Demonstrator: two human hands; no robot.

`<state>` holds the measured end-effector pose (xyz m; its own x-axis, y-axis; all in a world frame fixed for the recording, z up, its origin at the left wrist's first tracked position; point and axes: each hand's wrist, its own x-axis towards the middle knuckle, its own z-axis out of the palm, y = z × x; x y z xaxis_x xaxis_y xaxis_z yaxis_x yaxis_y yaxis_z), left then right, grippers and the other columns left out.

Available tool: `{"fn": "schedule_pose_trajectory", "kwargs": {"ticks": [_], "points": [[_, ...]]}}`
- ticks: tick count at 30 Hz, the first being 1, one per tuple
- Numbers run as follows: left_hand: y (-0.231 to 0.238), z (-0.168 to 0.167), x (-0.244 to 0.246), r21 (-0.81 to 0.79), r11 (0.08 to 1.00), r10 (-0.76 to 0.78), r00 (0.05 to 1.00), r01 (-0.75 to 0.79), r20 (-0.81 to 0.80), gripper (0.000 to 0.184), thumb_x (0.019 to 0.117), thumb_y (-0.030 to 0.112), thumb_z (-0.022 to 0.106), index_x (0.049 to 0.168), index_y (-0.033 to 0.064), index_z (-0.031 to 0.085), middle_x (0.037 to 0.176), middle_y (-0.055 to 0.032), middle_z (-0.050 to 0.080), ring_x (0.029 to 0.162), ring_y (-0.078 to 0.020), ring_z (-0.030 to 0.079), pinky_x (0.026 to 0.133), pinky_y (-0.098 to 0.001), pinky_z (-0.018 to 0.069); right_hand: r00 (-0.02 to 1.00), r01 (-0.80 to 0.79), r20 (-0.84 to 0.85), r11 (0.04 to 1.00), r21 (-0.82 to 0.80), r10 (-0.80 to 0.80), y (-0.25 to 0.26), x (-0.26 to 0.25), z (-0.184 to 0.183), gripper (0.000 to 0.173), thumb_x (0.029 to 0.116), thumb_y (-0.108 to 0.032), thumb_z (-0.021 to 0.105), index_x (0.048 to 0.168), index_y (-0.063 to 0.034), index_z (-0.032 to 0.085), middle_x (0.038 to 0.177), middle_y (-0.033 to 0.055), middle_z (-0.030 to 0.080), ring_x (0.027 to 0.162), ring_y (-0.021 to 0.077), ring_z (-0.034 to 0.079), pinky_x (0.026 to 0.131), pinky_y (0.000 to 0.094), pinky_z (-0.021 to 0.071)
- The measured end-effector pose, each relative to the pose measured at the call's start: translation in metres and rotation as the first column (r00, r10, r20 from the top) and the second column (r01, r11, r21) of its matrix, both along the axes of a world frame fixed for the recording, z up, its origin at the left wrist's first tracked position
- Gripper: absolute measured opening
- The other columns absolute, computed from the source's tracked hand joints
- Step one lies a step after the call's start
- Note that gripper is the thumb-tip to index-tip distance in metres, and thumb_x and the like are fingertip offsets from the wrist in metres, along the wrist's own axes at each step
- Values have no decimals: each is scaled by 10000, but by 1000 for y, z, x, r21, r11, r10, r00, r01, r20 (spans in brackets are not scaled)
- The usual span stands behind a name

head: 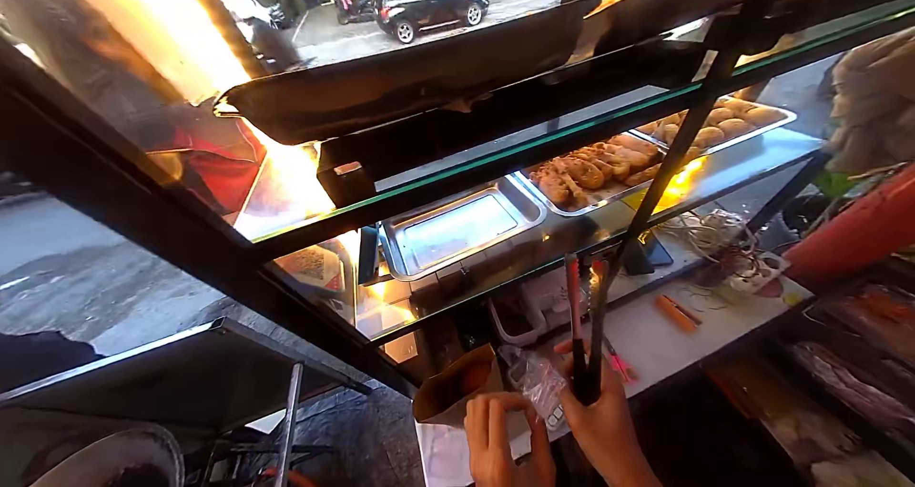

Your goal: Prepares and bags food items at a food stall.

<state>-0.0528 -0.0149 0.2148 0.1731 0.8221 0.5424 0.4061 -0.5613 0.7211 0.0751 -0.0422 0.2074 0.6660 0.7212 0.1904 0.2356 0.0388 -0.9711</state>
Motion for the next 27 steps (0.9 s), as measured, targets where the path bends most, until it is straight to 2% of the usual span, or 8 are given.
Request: {"fn": "schedule_pose_trajectory", "kwargs": {"ticks": [4,7,11,14,16,19,23,27], "points": [[-3,-13,1,-158,966,-187,976,203,109,60,863,86,771,915,68,795,898,-25,749,883,-111,700,826,-267,589,985,35,171,998,-47,-26,-1,17,-8,404,727,-78,705,1127,-48,649,937,-22,687,709,33,639,578,205,552],[-8,-11,3,-417,711,-267,765,567,586,114,971,14,626,996,6,737,1030,-63,728,965,-134,695,892,-312,591,986,-54,150,991,-121,72,-16,29,-13,330,768,-177,798,1055,-77,670,866,-43,693,614,14,591,516,195,511],[-11,-15,5,-473,184,326,400,862,856,358,1087,146,351,991,34,677,960,-111,744,921,-189,726,917,-352,578,982,-191,-34,945,-264,188,-47,36,-12,269,778,-211,855,979,-85,729,776,-2,708,534,81,611,490,280,546],[-18,-31,3,-305,6,477,266,952,838,293,978,245,513,1057,46,713,1039,-155,739,964,-252,718,908,-402,571,830,-367,-492,921,-130,261,-57,46,-6,164,857,-90,807,1005,-60,744,811,8,728,491,38,557,437,206,485],[-21,-38,3,-363,80,329,320,928,888,193,887,100,607,1051,54,696,1020,-143,737,950,-238,715,886,-413,575,545,-521,-774,854,-13,321,-65,53,-2,126,961,-122,695,1073,-81,737,858,5,721,499,-14,479,448,161,405],[-21,-33,15,-599,541,20,703,590,711,171,810,-87,604,842,78,570,690,13,639,629,-74,633,606,-265,563,379,-630,-815,768,119,438,-73,49,-11,141,1018,-151,582,1100,-99,685,836,-17,662,513,-10,447,452,163,373],[-16,-32,32,-310,946,-71,994,92,80,300,784,45,719,1049,-32,600,745,-19,652,619,-59,647,547,-245,574,904,-364,-291,921,-139,314,-76,39,-23,160,914,-165,740,1039,-75,699,779,-12,655,597,68,571,524,252,485],[-3,-43,39,-423,758,-424,868,497,260,648,885,206,725,1394,-100,463,1482,-247,475,1339,-306,525,1044,-450,525,957,-131,-275,986,-106,97,-62,63,-25,146,932,-184,709,1031,-76,697,746,-26,637,534,47,530,466,222,457]]}}
